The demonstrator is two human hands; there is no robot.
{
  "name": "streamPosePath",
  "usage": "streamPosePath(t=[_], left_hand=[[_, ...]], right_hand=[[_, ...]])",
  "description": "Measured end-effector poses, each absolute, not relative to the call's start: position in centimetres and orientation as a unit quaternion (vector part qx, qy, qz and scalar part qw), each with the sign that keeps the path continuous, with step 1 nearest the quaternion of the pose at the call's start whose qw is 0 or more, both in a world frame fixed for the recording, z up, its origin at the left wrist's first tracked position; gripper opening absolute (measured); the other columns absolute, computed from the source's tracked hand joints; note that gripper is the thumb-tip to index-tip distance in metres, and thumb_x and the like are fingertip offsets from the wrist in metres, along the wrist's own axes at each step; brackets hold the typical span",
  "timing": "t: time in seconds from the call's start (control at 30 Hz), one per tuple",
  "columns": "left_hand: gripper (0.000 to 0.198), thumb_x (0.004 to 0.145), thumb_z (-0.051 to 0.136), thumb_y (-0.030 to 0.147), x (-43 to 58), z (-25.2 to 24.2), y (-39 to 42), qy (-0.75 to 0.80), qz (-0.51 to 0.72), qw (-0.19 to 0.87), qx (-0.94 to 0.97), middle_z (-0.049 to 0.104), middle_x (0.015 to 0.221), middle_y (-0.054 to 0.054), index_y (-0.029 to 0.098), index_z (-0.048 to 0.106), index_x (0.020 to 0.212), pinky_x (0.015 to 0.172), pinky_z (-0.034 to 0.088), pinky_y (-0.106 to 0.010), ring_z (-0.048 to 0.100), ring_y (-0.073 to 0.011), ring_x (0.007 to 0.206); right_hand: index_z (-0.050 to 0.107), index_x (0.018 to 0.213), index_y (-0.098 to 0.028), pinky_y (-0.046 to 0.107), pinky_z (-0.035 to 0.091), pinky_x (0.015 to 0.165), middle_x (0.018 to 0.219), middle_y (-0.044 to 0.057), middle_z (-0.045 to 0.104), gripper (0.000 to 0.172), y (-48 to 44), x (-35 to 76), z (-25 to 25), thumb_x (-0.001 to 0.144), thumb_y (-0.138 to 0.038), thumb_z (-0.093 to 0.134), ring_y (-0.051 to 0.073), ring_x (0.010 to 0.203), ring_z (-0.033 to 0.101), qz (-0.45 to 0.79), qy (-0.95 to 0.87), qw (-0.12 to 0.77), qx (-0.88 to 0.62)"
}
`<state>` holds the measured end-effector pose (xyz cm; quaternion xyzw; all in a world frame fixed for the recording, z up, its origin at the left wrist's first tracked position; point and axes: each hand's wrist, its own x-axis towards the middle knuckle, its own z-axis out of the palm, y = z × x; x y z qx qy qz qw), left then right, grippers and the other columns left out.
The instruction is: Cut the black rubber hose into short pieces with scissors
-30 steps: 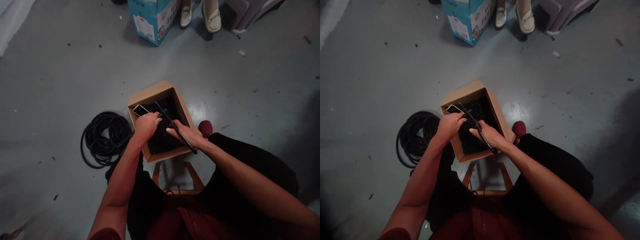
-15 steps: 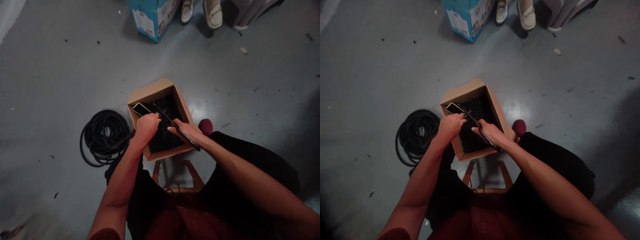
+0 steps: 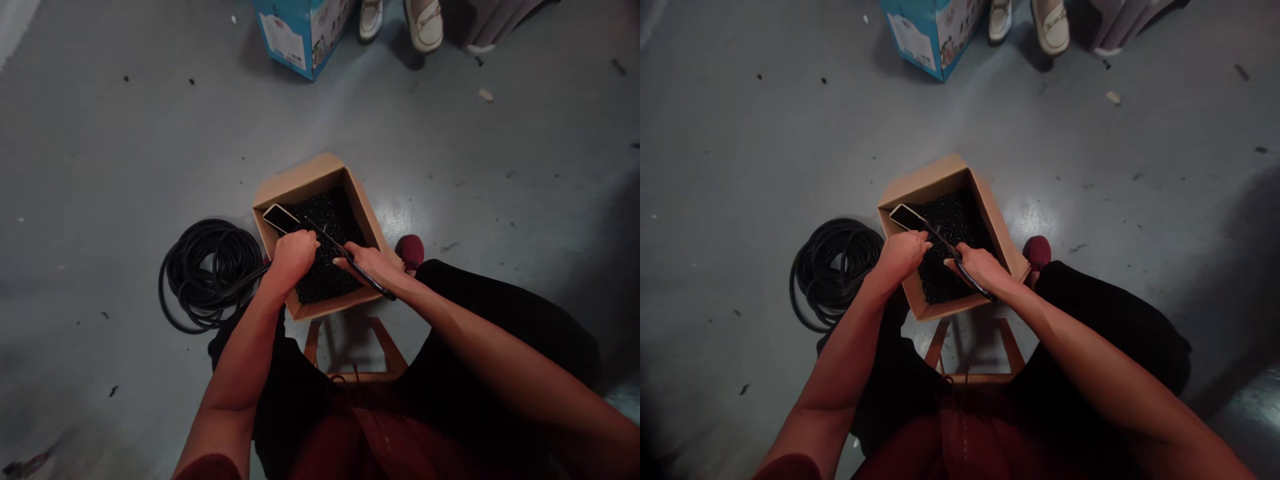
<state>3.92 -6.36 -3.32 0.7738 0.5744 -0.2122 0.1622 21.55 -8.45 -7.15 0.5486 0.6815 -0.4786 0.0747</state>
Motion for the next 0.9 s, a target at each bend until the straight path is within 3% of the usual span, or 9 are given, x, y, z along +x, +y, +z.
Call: streamPosePath(t=[0.37, 0.63, 0.77, 0.9], left_hand=[[0.034, 0.091, 0.039, 0.031, 4.0, -3.2, -5.9, 0.575, -0.252, 0.216, 0.748, 0.069, 0.097, -0.017, 0.013, 0.067, 0.101, 0.077, 0.05, -0.038, 0.066, -0.0308, 0.092], [0.037, 0.092, 0.036, 0.033, 3.7, -2.9, -5.5, 0.589, -0.262, 0.247, 0.723, 0.068, 0.103, -0.017, 0.014, 0.065, 0.101, 0.082, 0.049, -0.038, 0.065, -0.0284, 0.098], [0.033, 0.09, 0.04, 0.031, 3.4, -3.2, -5.3, 0.583, -0.214, 0.272, 0.735, 0.065, 0.108, -0.016, 0.013, 0.06, 0.108, 0.087, 0.048, -0.037, 0.063, -0.0263, 0.101], [0.034, 0.089, 0.039, 0.023, 3.6, -3.2, -5.4, 0.557, -0.165, 0.329, 0.744, 0.063, 0.115, -0.015, 0.012, 0.057, 0.115, 0.091, 0.045, -0.034, 0.061, -0.0237, 0.106]], right_hand=[[0.055, 0.093, -0.021, 0.027, 0.03, 0.054, 0.073, 0.006, 0.063, 0.033, -8.6, 21.7, -7.4, 0.087, -0.051, 0.042, 0.02, 0.065, 0.057, -0.479, 0.685, 0.091, 0.541], [0.054, 0.087, -0.021, 0.027, 0.03, 0.054, 0.069, 0.005, 0.061, 0.033, -8.7, 21.9, -7.7, 0.086, -0.053, 0.042, 0.02, 0.064, 0.057, -0.485, 0.685, 0.076, 0.537], [0.052, 0.084, -0.022, 0.027, 0.029, 0.053, 0.07, 0.005, 0.06, 0.032, -8.0, 22.0, -7.3, 0.087, -0.051, 0.042, 0.02, 0.065, 0.057, -0.461, 0.677, 0.043, 0.572], [0.048, 0.083, -0.022, 0.025, 0.035, 0.052, 0.065, 0.001, 0.057, 0.026, -7.3, 22.0, -6.5, 0.087, -0.048, 0.043, 0.016, 0.057, 0.054, -0.515, 0.613, -0.061, 0.596]])
